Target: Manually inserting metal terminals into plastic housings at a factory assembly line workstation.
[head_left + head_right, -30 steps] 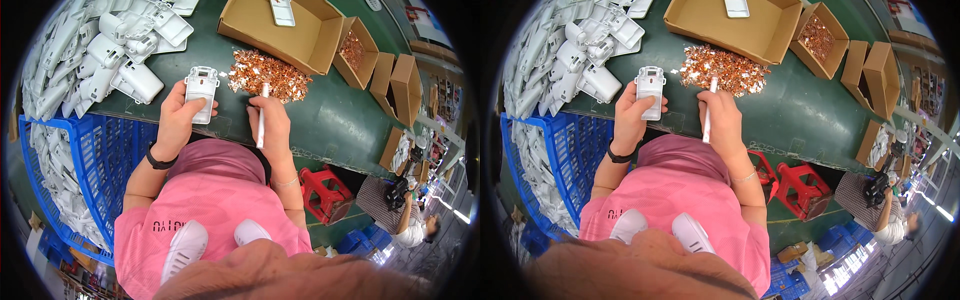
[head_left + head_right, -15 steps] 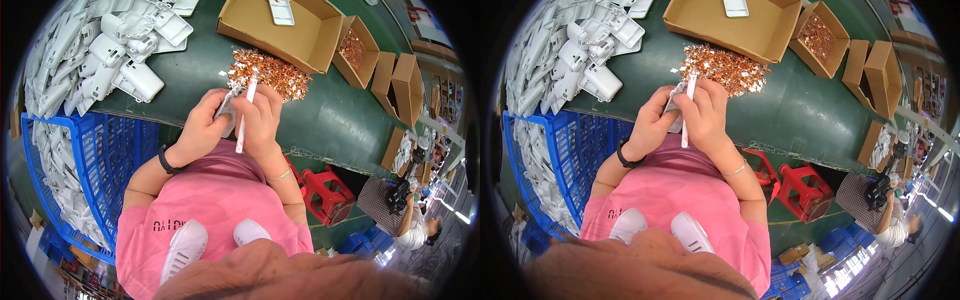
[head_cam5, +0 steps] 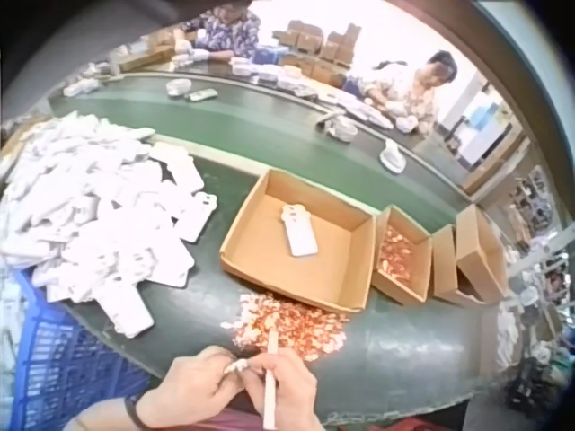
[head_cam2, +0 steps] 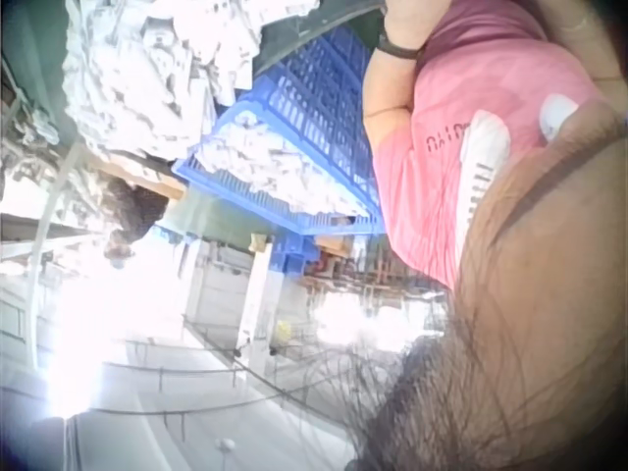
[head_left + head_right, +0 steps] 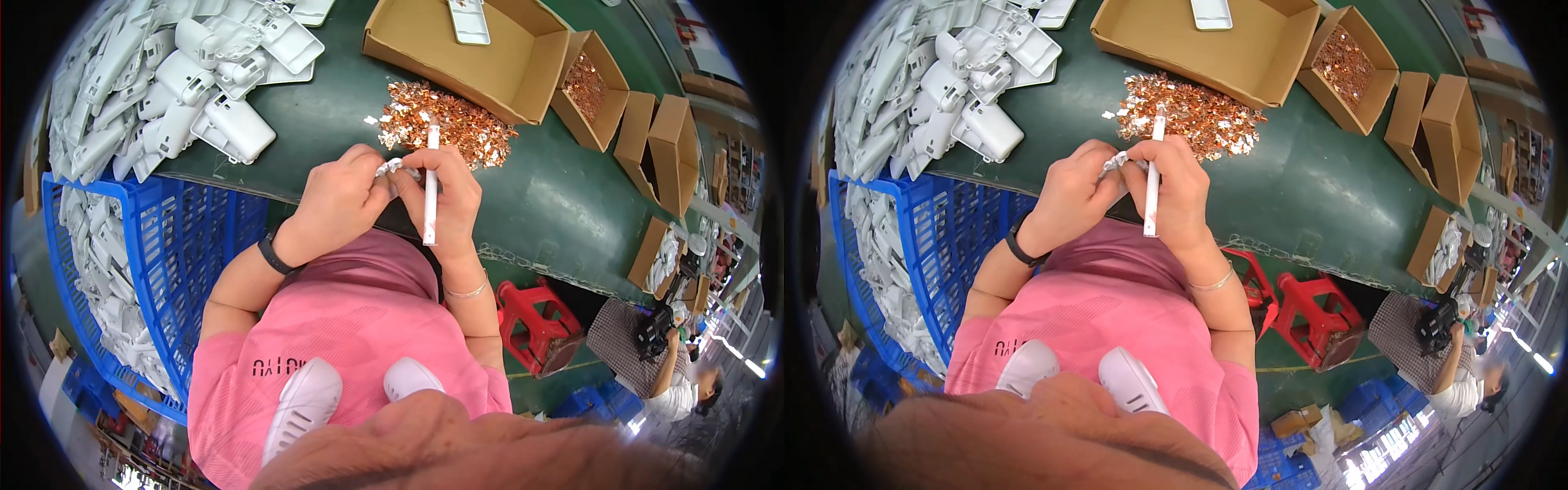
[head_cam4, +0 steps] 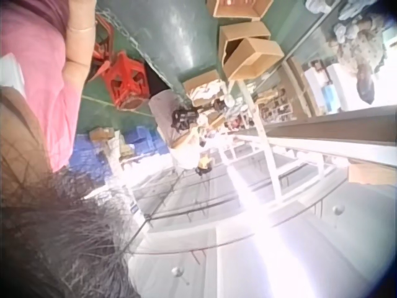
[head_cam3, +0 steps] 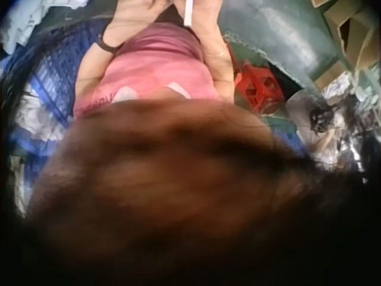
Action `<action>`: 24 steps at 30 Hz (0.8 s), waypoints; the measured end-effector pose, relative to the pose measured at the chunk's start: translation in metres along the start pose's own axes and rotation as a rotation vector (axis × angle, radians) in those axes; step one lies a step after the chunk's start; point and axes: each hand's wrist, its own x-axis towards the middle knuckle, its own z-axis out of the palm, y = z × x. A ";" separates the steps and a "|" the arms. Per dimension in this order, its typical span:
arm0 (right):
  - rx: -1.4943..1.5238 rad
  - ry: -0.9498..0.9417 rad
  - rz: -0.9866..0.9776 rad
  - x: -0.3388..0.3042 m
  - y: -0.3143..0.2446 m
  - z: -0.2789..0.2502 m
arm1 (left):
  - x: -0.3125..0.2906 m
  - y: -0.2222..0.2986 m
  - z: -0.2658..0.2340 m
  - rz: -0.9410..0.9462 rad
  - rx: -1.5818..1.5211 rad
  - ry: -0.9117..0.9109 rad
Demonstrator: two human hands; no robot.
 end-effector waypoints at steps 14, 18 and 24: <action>0.088 -0.062 -0.112 -0.032 0.016 -0.011 | 0.006 -0.011 0.010 -0.020 0.105 0.101; 0.173 -0.064 -0.154 -0.030 0.025 -0.001 | 0.005 -0.014 0.015 0.048 0.135 0.146; 0.123 -0.072 -0.140 -0.035 0.023 0.006 | 0.001 -0.010 0.017 0.131 0.237 0.118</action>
